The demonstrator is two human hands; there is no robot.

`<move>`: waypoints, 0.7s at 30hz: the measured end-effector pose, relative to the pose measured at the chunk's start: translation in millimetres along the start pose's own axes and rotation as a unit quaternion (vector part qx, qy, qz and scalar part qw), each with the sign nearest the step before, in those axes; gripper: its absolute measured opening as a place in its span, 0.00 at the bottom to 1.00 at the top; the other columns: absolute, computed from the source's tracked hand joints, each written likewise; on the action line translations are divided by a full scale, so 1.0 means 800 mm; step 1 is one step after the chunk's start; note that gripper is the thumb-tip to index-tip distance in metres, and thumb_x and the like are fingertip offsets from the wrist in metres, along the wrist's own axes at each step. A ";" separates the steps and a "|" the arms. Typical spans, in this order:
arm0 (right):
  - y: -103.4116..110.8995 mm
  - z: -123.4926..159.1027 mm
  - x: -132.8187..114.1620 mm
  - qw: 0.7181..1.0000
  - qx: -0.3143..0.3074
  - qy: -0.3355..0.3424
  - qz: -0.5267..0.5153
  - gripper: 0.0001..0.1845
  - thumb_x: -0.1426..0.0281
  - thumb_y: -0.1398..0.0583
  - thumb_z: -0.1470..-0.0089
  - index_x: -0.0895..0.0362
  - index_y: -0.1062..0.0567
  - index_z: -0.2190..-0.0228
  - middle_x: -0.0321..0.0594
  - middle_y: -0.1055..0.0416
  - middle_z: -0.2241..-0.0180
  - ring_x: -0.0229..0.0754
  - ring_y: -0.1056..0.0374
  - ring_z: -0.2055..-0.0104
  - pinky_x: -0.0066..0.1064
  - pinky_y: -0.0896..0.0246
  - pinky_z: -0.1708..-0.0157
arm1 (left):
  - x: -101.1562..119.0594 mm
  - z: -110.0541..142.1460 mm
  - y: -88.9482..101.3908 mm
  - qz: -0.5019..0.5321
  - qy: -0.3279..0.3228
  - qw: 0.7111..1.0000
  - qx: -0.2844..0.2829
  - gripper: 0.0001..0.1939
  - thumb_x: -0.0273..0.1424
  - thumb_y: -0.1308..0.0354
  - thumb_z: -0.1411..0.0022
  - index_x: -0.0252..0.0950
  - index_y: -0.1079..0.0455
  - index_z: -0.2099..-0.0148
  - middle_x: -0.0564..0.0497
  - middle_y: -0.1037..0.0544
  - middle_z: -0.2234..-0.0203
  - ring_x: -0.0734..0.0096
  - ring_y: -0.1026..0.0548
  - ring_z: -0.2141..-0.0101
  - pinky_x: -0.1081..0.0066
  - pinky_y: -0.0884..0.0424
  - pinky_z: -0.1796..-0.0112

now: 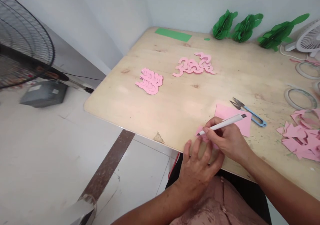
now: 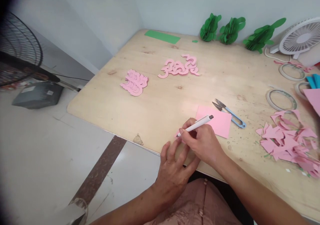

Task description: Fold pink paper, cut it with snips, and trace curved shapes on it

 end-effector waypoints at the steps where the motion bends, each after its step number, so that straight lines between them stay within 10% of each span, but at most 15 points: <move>1: 0.000 0.000 0.000 1.000 0.000 0.001 -0.002 0.08 0.64 0.41 0.45 0.55 0.30 0.72 0.37 0.24 0.74 0.39 0.27 0.72 0.28 0.34 0.73 | 0.000 0.000 0.000 0.000 0.001 1.000 0.002 0.24 0.27 0.45 0.40 0.43 0.36 0.41 0.41 0.37 0.43 0.43 0.45 0.40 0.45 0.41 0.49; 21: 0.013 0.002 0.000 0.998 0.039 0.022 0.040 0.08 0.64 0.42 0.47 0.55 0.31 0.74 0.32 0.31 0.82 0.34 0.37 0.82 0.25 0.44 0.83 | -0.001 0.001 -0.003 -0.006 -0.011 1.000 0.009 0.25 0.30 0.42 0.41 0.44 0.36 0.41 0.41 0.36 0.44 0.43 0.44 0.41 0.45 0.47 0.46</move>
Point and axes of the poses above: each hand's wrist, its own z-axis away from the middle knuckle, its own y-axis out of the back of the hand, x = y × z, the point moved 8 cm from there along -z, towards the middle knuckle
